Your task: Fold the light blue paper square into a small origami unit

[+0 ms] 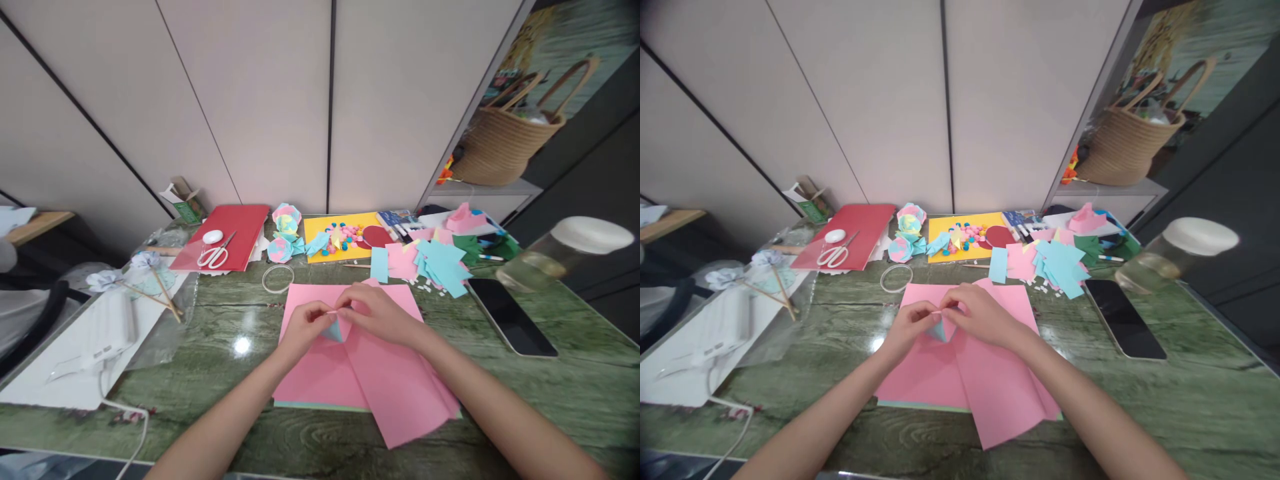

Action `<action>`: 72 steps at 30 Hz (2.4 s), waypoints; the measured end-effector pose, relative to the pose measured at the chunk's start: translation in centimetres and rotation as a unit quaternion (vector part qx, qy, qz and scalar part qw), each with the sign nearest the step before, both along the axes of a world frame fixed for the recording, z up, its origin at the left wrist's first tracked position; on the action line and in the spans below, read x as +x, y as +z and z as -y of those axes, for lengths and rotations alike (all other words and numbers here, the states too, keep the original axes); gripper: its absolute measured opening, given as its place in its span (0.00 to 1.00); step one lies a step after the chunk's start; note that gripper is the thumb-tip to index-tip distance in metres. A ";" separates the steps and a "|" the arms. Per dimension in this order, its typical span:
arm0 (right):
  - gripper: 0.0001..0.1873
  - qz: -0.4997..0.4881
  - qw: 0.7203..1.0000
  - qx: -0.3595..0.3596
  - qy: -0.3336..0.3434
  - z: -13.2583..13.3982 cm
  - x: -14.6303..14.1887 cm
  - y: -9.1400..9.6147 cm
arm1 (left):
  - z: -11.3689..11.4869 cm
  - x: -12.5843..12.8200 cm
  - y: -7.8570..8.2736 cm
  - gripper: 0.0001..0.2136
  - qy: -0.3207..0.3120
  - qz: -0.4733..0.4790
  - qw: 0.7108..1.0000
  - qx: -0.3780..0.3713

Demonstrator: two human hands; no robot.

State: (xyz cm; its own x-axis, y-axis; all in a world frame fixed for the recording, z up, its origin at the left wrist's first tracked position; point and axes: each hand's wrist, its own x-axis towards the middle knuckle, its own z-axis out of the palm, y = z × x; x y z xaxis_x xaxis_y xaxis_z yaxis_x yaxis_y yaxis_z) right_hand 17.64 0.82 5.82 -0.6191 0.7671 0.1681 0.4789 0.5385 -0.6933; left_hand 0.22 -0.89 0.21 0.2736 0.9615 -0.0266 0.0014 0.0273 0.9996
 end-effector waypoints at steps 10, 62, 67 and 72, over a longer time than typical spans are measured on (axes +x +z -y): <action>0.06 0.009 1.000 -0.002 0.001 -0.2 0.1 -0.2 | -0.1 -0.1 0.0 0.08 -0.011 0.006 1.000 -0.008; 0.10 0.253 0.915 0.310 0.046 0.7 0.2 -0.8 | 0.0 0.3 0.1 0.10 0.018 -0.049 0.999 -0.003; 0.12 0.247 0.916 0.313 0.047 0.8 0.1 -0.8 | 0.1 0.3 0.4 0.10 0.019 -0.047 0.999 -0.003; 0.11 0.216 0.939 0.263 0.038 0.8 0.2 -0.4 | 0.0 0.1 0.2 0.09 0.011 -0.041 0.999 0.020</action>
